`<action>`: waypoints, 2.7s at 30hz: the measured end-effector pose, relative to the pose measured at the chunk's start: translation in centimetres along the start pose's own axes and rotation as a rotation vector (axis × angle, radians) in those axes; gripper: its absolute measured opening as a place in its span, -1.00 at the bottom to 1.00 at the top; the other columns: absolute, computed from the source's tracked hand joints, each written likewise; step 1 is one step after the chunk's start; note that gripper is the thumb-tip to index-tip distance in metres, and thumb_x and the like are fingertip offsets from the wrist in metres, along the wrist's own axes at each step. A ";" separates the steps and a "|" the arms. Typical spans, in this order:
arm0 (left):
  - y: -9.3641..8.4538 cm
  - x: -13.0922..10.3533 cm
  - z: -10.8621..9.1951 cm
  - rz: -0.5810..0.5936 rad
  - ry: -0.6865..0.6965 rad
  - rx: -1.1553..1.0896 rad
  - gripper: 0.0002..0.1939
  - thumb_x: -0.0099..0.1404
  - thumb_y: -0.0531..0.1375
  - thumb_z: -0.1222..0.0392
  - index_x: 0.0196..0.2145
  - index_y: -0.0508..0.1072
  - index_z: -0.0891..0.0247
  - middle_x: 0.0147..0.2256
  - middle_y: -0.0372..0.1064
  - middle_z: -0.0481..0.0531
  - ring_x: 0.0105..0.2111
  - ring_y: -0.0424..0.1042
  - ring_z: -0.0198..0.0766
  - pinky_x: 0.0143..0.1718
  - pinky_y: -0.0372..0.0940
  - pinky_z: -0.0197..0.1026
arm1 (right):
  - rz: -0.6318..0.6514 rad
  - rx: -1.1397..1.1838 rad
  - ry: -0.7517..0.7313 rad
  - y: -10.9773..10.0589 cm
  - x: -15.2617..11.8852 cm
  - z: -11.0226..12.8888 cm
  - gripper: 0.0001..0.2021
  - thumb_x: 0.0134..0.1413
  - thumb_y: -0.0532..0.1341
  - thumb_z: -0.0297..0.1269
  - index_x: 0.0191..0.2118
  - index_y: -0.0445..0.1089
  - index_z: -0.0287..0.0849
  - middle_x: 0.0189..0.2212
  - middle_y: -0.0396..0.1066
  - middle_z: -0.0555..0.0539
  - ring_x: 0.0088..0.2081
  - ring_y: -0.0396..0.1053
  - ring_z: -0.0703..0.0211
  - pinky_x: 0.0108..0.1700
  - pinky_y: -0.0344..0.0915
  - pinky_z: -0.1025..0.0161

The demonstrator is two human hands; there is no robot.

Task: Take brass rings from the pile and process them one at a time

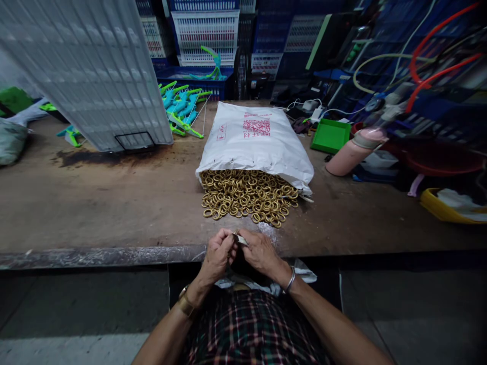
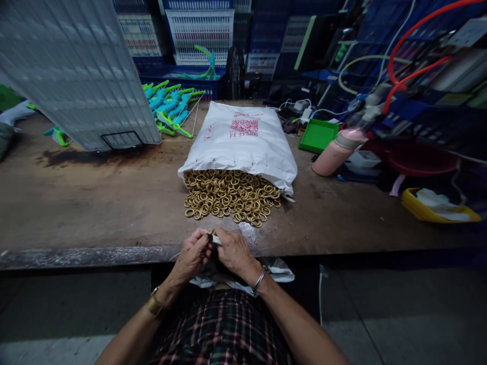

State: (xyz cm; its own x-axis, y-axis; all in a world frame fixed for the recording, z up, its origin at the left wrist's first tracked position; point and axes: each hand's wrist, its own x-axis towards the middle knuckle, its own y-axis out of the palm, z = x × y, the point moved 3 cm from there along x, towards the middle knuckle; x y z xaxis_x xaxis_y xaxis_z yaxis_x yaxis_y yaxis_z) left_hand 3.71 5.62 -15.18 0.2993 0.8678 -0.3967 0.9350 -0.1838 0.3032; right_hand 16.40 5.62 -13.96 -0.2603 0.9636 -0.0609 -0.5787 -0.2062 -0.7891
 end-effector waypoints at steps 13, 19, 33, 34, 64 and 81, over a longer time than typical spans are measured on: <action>-0.2 -0.3 -0.2 -0.038 0.043 0.137 -0.60 0.14 0.12 -0.17 -0.43 0.20 0.26 -0.57 0.17 -0.15 -0.65 0.13 -0.49 -0.69 0.02 -0.44 | 0.066 -0.117 0.033 -0.2 0.0 0.6 -0.75 -0.06 -0.02 -0.49 -0.25 0.29 -0.20 -0.43 0.43 -0.10 -0.46 0.25 0.20 -0.42 -0.08 0.25; -0.3 -0.4 -0.2 -0.029 0.064 0.178 -0.57 0.12 0.13 -0.18 -0.48 0.19 0.27 -0.59 0.17 -0.14 -0.64 0.12 -0.50 -0.66 0.03 -0.44 | 0.116 -0.208 0.066 0.4 0.0 0.4 -0.76 -0.05 -0.01 -0.48 -0.24 0.29 -0.19 -0.47 0.43 -0.09 -0.49 0.26 0.20 -0.45 -0.12 0.24; -0.1 -0.3 -0.9 0.018 -0.138 -0.334 -0.62 0.07 0.25 -0.06 -0.43 0.27 0.32 -0.43 0.29 -0.01 -0.60 0.17 -0.48 -0.71 0.01 -0.45 | -0.194 -0.372 0.443 -1.7 2.1 -4.3 -0.83 0.14 0.05 -0.31 -0.14 0.21 -0.17 -0.34 0.47 -0.11 -0.35 0.41 0.14 -0.42 -0.04 0.25; -0.1 -0.2 -0.8 0.018 -0.153 -0.364 -0.64 0.06 0.27 -0.04 -0.42 0.26 0.30 -0.43 0.30 -0.02 -0.59 0.19 -0.47 -0.71 0.01 -0.45 | -0.190 -0.383 0.440 -1.7 2.2 -4.3 -0.84 0.13 0.05 -0.32 -0.15 0.22 -0.17 -0.34 0.47 -0.12 -0.36 0.41 0.12 -0.42 -0.05 0.24; 0.5 -0.3 -1.8 -0.156 0.227 0.274 -0.76 0.14 0.14 0.05 -0.46 0.41 0.31 -0.64 0.18 -0.11 -0.63 0.12 -0.43 -0.59 0.05 -0.38 | -0.031 0.603 0.257 -1.2 1.0 0.8 -0.67 0.12 -0.02 -0.16 -0.60 0.18 -0.18 -0.70 0.14 0.09 -0.59 0.12 0.34 -0.49 0.07 0.36; 0.6 -0.9 -0.7 0.079 -0.077 -0.113 -0.65 0.10 0.20 -0.07 -0.42 0.26 0.28 -0.56 0.19 -0.15 -0.68 0.10 -0.54 -0.72 -0.05 -0.47 | -0.061 0.666 0.236 -1.5 1.2 1.2 -0.78 0.03 0.02 -0.24 -0.56 0.22 -0.20 -0.64 0.21 0.09 -0.55 0.15 0.36 -0.46 0.09 0.37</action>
State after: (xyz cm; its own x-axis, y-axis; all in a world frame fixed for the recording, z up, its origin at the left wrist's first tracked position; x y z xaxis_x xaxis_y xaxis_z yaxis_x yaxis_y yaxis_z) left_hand 3.83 5.07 -14.02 0.3884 0.8140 -0.4319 0.8821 -0.1929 0.4297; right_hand 16.04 6.86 -12.11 -0.0813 0.9724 -0.2187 -0.9562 -0.1380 -0.2582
